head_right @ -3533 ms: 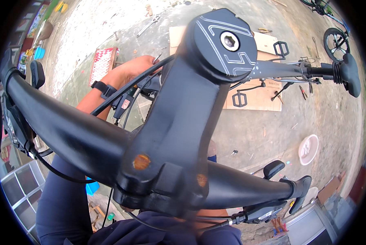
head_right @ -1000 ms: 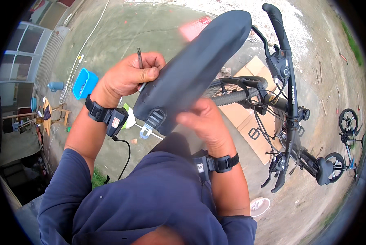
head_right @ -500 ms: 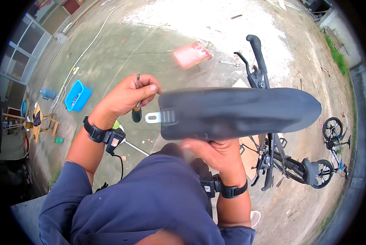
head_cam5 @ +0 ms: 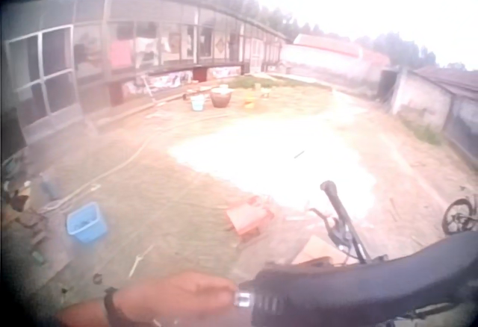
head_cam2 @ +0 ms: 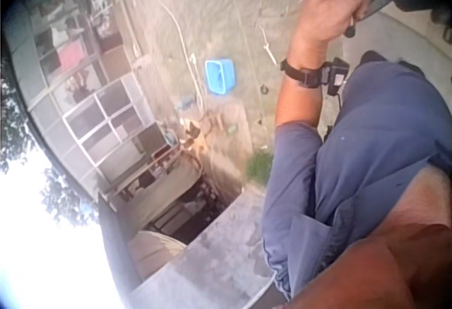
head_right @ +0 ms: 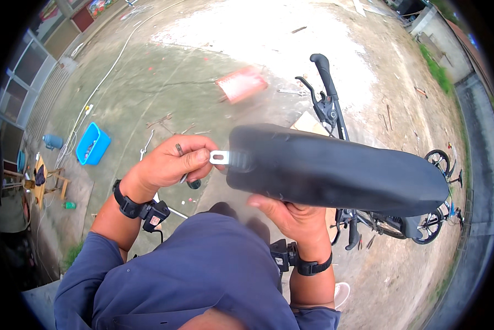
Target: The person removes a bicycle seat using a screwdriver and then searches for specific parts within a blue bin filled with small metal components.
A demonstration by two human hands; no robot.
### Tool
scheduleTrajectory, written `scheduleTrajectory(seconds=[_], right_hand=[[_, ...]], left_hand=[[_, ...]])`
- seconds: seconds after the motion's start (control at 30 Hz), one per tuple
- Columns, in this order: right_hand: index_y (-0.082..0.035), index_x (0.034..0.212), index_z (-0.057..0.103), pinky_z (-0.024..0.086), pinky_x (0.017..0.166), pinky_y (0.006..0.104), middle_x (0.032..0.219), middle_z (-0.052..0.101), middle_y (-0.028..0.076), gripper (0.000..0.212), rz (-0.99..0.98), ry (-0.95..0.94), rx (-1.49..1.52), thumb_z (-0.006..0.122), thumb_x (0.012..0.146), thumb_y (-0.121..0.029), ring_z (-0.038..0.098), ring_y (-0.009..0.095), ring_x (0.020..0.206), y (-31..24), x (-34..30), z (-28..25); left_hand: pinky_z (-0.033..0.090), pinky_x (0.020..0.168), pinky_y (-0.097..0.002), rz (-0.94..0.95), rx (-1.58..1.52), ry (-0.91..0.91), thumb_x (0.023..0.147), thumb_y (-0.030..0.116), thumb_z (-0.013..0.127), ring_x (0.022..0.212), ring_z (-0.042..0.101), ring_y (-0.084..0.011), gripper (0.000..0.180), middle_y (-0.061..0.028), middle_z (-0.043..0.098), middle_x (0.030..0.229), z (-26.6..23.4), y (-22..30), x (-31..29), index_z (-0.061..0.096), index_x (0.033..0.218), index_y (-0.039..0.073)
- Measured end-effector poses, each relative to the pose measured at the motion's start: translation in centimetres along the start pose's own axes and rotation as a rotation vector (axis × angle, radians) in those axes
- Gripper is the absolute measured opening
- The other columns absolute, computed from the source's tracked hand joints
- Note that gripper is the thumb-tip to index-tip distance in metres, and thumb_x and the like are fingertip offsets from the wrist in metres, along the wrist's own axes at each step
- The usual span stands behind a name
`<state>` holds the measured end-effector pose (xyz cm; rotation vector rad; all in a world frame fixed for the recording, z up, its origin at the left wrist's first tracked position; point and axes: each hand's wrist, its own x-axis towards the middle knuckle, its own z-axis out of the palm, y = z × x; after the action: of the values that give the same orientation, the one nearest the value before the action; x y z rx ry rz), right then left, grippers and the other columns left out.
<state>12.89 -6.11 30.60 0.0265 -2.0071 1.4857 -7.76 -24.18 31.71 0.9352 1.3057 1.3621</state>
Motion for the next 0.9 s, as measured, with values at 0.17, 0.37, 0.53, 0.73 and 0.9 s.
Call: scheduleTrajectory(seconds=[0.17,0.37,0.53,0.73,0.9], right_hand=[[-0.010,0.130,0.065,0.050,0.095,0.0344,0.125,0.067,0.007,0.056,0.007,-0.010,-0.010,0.087,0.078,-0.013,0.061,0.018,0.111,0.0,-0.5,-0.1],[-0.009,0.127,0.066,0.050,0.095,0.0335,0.123,0.068,0.006,0.053,0.022,-0.038,-0.008,0.087,0.078,-0.011,0.061,0.017,0.111,-0.1,-1.0,-0.5],[-0.006,0.124,0.067,0.050,0.094,0.0334,0.121,0.068,0.006,0.049,0.096,0.003,0.077,0.085,0.079,-0.006,0.061,0.017,0.110,-0.5,-0.9,-0.2],[-0.005,0.123,0.067,0.050,0.093,0.0328,0.122,0.067,0.006,0.046,0.116,0.021,0.125,0.083,0.080,-0.002,0.061,0.016,0.109,-0.3,-0.8,-0.2],[-0.002,0.128,0.061,0.050,0.093,0.0326,0.123,0.065,0.007,0.051,0.224,0.054,0.240,0.080,0.081,0.002,0.060,0.016,0.109,-0.2,-1.4,-0.1]], left_hand=[[0.034,0.057,-0.0253,-0.005,0.008,-0.011,0.105,0.033,0.053,0.059,0.043,-0.0076,0.037,0.0008,0.050,0.065,0.2,-0.1,0.2,0.067,0.104,-0.002],[0.035,0.057,-0.0255,0.004,0.017,-0.025,0.104,0.028,0.054,0.060,0.044,-0.0077,0.034,-0.0001,0.052,0.067,0.5,-0.2,0.3,0.067,0.103,-0.003],[0.036,0.056,-0.0257,-0.003,0.007,-0.033,0.103,0.025,0.054,0.060,0.044,-0.0080,0.032,-0.0011,0.055,0.070,0.5,-0.5,0.6,0.067,0.103,-0.004],[0.036,0.056,-0.0259,0.019,0.017,-0.066,0.103,0.025,0.054,0.060,0.044,-0.0080,0.032,-0.0018,0.056,0.072,0.3,-1.0,1.0,0.067,0.103,-0.004],[0.036,0.056,-0.0260,0.015,0.019,-0.069,0.103,0.026,0.054,0.059,0.045,-0.0081,0.032,-0.0017,0.056,0.070,0.4,-0.6,1.2,0.068,0.101,-0.003]])
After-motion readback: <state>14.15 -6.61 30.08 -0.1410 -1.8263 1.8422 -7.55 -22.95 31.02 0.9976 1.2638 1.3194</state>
